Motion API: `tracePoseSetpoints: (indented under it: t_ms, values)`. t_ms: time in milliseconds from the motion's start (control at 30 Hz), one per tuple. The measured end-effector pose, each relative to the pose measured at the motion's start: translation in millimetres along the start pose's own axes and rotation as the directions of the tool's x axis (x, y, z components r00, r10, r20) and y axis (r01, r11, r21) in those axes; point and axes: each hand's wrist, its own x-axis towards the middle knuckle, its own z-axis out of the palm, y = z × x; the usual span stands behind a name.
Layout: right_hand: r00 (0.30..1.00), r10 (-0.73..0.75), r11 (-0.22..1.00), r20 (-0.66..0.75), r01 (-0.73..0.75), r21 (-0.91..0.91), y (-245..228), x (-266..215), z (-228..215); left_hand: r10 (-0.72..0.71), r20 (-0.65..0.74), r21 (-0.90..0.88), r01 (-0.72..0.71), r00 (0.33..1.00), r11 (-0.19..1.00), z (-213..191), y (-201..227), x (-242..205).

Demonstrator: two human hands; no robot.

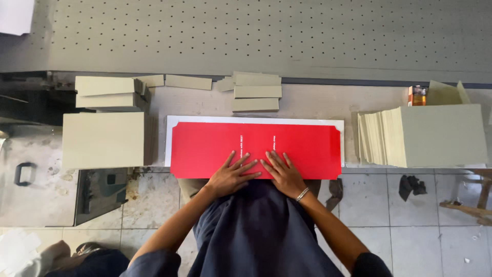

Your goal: The person places a red cover over a stack of white pages, then arranges several beige rectangular blocks on top of the stack. This process is repeated multiple times, with the person handling the red cover and beige blocks repeatedly.

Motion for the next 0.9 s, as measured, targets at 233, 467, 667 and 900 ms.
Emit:
tracePoseSetpoints:
  t_ms: [233,467,667,900]
  values:
    - [0.992,-0.008,0.976,-0.13,-0.021,-0.216,-20.4,20.4,14.3,0.092,-0.05,0.184,-0.081,0.994,0.979,-6.4,-15.6,-9.9]
    - [0.985,-0.017,0.98,-0.172,-0.018,-0.201,-39.8,43.4,-20.4,0.083,-0.092,0.22,-0.062,0.992,0.974,-38.5,-12.9,-14.1]
    - [0.884,0.467,0.839,0.005,-0.441,-0.319,64.5,4.6,-85.5,-0.591,0.187,0.463,0.461,0.784,0.757,-212.7,-32.2,16.3]
    - [0.684,0.728,0.642,-0.043,-0.659,0.392,114.3,27.5,-169.4,-0.734,-0.012,-0.12,0.728,0.679,0.675,-216.0,-199.5,-100.2]
